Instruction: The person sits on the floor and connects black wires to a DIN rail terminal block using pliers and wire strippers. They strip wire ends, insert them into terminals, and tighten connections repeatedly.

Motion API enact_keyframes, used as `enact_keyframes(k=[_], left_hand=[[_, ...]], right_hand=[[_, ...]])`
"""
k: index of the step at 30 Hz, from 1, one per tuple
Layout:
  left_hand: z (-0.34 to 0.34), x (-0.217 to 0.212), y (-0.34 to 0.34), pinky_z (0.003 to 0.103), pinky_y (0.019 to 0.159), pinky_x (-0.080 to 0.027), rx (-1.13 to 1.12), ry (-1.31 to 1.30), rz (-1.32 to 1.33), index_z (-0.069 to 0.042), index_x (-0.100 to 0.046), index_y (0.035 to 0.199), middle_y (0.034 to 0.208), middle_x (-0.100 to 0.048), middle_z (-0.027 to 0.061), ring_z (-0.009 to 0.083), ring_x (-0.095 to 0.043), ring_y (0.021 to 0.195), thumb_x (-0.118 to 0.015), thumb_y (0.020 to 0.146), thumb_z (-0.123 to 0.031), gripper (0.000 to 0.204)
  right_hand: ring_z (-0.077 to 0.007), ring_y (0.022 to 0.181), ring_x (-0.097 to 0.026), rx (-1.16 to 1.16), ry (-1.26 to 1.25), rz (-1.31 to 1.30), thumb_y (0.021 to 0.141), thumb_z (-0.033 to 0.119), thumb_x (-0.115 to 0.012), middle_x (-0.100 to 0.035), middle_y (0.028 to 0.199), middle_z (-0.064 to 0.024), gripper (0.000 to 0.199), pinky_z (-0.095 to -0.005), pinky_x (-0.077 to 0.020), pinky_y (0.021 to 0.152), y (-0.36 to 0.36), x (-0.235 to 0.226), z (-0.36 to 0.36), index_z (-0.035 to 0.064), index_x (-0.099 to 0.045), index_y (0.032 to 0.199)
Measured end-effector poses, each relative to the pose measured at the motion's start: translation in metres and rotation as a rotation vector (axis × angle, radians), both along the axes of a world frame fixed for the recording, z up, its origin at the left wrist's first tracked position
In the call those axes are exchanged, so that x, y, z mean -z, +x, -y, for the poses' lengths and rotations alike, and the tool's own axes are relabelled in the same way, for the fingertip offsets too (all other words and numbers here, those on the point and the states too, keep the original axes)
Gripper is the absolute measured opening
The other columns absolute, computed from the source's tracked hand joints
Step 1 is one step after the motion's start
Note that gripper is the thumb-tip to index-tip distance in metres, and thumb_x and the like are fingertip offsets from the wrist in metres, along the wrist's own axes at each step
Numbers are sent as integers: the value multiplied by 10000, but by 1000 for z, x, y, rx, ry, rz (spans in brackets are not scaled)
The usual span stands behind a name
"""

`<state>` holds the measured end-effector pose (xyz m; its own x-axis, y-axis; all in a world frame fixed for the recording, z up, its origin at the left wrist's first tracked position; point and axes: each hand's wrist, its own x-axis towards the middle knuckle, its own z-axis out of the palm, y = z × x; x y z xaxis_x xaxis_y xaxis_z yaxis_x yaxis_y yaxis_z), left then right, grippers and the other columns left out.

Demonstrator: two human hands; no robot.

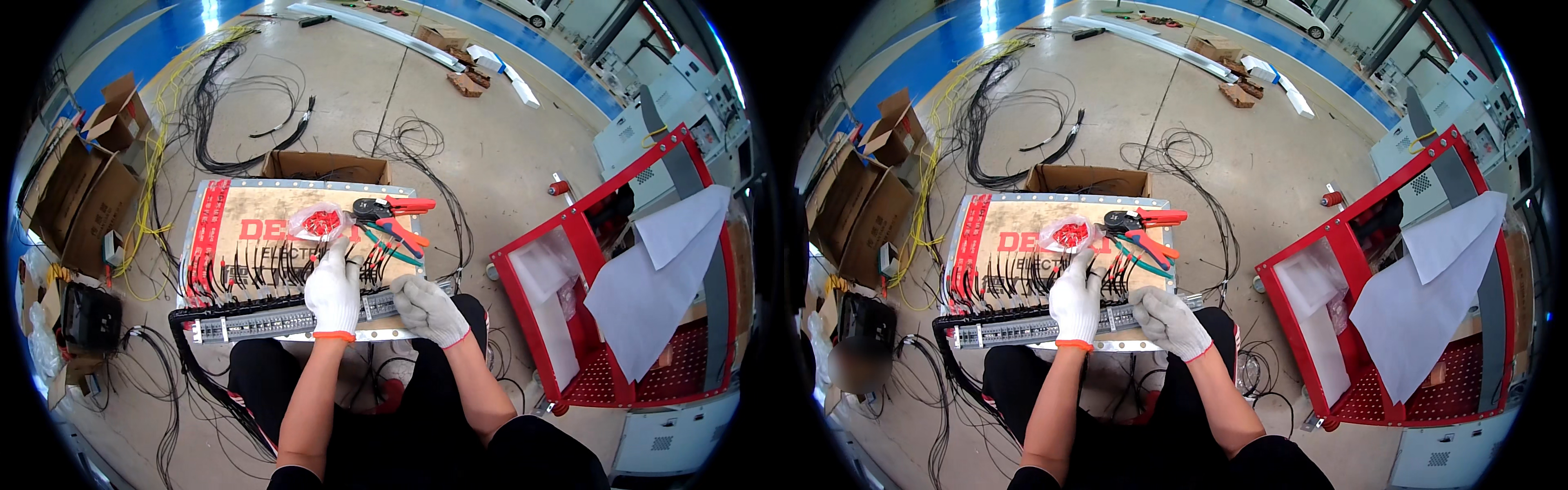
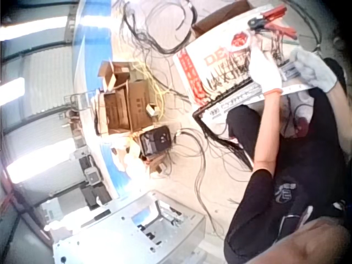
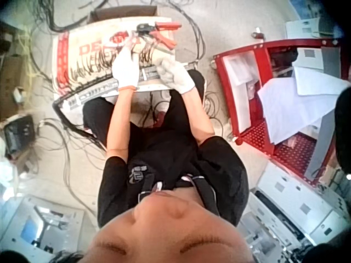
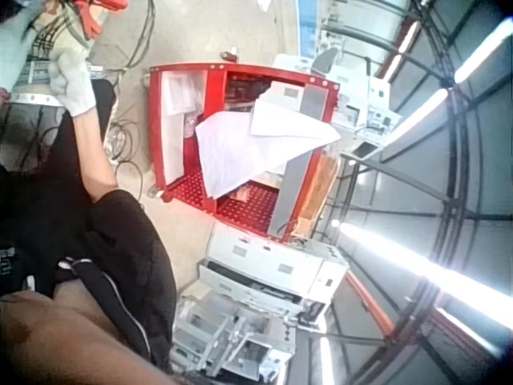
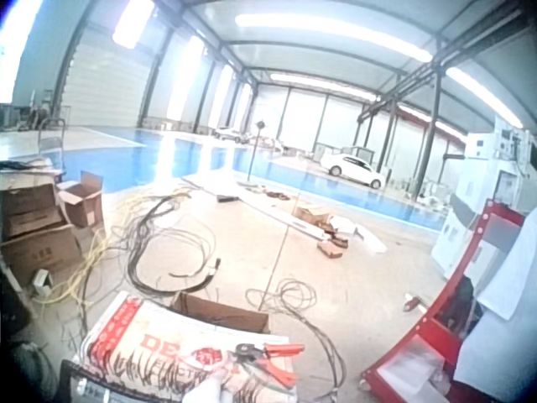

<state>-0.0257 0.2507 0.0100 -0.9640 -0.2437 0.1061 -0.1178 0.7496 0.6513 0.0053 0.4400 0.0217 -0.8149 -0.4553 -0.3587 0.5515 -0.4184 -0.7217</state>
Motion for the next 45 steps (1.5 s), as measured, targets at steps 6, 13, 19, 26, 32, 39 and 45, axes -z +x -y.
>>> enact_keyframes(k=[6,13,19,26,32,39,45], left_hand=[[11,-23,15,441,678,-529,76,192,-2,-74,-671,1030,854,-702,174,358,-690,783,-716,873,-266,252],[39,-15,21,330,705,-565,277,342,-23,18,-644,1023,837,-728,167,242,-739,772,-632,895,-62,151],[28,-29,22,310,650,-560,55,637,61,35,-674,948,761,-725,135,196,-732,693,-567,968,-141,206],[25,-8,23,292,655,-557,-41,1027,40,38,-677,987,835,-724,111,151,-704,708,-504,1018,-219,312],[22,-5,30,311,708,-555,171,681,-58,26,-651,1118,860,-735,164,181,-727,822,-614,965,-139,227],[22,2,25,261,681,-564,118,1127,-9,26,-547,1108,981,-688,115,146,-697,818,-593,948,15,166],[17,3,25,244,623,-534,45,1141,-6,22,-557,1074,897,-694,90,108,-655,708,-622,942,-22,153]], right_hand=[[-15,477,-302,-59,19,-84,1068,271,-466,-503,794,0,294,-184,-228,402,-1,1,0,17,-557,1185],[-36,428,-262,33,1,-185,1055,385,-480,-373,579,52,326,-212,-206,370,0,-20,-4,62,-526,1039],[-42,460,-290,61,-44,-193,1045,374,-509,-410,633,31,268,-209,-233,402,-10,-42,-8,106,-515,1027],[-42,514,-282,57,-173,-100,1044,334,-510,-381,709,22,260,-200,-238,431,-17,-64,16,84,-501,972],[-32,581,-312,101,-156,-115,1031,233,-554,-438,795,21,200,-186,-260,473,-12,-59,32,50,-553,950],[-45,560,-411,295,484,-351,1013,156,-538,-613,816,-28,148,-212,-331,496,1,-75,53,22,-593,986],[-228,640,-641,138,1069,-927,930,177,-623,-666,780,-140,182,-324,-487,605,-47,-90,61,28,-661,1027]])
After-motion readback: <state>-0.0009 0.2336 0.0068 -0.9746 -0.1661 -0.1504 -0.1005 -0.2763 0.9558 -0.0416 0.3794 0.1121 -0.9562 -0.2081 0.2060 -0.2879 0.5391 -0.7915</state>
